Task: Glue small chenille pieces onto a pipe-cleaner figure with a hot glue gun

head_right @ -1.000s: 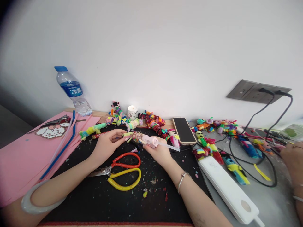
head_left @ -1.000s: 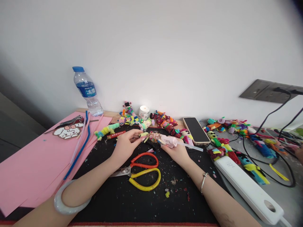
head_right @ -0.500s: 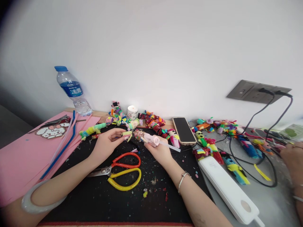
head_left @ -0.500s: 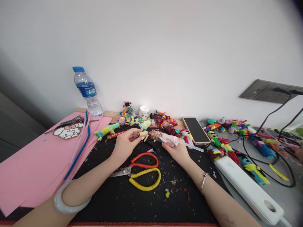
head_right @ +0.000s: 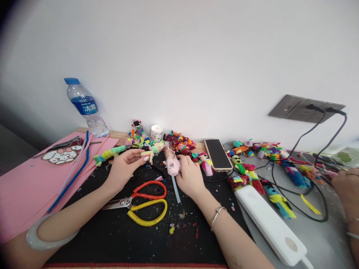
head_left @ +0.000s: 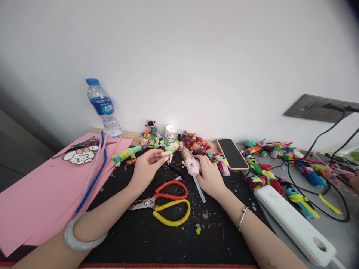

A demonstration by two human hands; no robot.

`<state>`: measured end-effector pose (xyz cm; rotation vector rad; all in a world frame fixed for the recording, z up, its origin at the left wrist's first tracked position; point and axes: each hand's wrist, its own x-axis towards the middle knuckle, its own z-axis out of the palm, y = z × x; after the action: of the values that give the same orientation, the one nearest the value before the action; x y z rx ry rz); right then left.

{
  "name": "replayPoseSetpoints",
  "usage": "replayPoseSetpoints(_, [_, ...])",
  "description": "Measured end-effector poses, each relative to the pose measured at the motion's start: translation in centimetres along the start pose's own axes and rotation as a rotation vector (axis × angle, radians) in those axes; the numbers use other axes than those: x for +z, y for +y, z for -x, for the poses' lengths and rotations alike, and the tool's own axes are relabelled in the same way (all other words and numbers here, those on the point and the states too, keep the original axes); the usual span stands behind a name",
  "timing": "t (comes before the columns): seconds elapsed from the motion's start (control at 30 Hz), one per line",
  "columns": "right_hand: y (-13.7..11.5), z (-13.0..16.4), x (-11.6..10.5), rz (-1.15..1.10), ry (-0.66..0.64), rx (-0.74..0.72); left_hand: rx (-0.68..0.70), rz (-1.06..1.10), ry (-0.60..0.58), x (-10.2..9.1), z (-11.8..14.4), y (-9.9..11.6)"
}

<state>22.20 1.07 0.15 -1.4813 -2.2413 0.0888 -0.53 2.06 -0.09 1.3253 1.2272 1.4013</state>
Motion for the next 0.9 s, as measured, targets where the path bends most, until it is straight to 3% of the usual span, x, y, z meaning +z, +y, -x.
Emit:
replayPoseSetpoints(0.13, [-0.3, 0.1, -0.2, -0.005, 0.068, -0.016, 0.0, 0.01, -0.01, 0.1, 0.2, 0.1])
replayPoseSetpoints(0.33, [-1.7, 0.8, -0.6, -0.195, 0.294, -0.193, -0.028, 0.031, -0.103, 1.1, 1.6, 0.7])
replayPoseSetpoints(0.53, [-3.2, 1.0, 0.3, -0.233, 0.351, -0.221, -0.068, 0.08, -0.2, 1.9, 2.9, 1.6])
replayPoseSetpoints(0.9, [-2.7, 1.1, 0.5, -0.24, 0.4, -0.247, -0.053, 0.07, -0.224, 1.7, 2.4, 0.7])
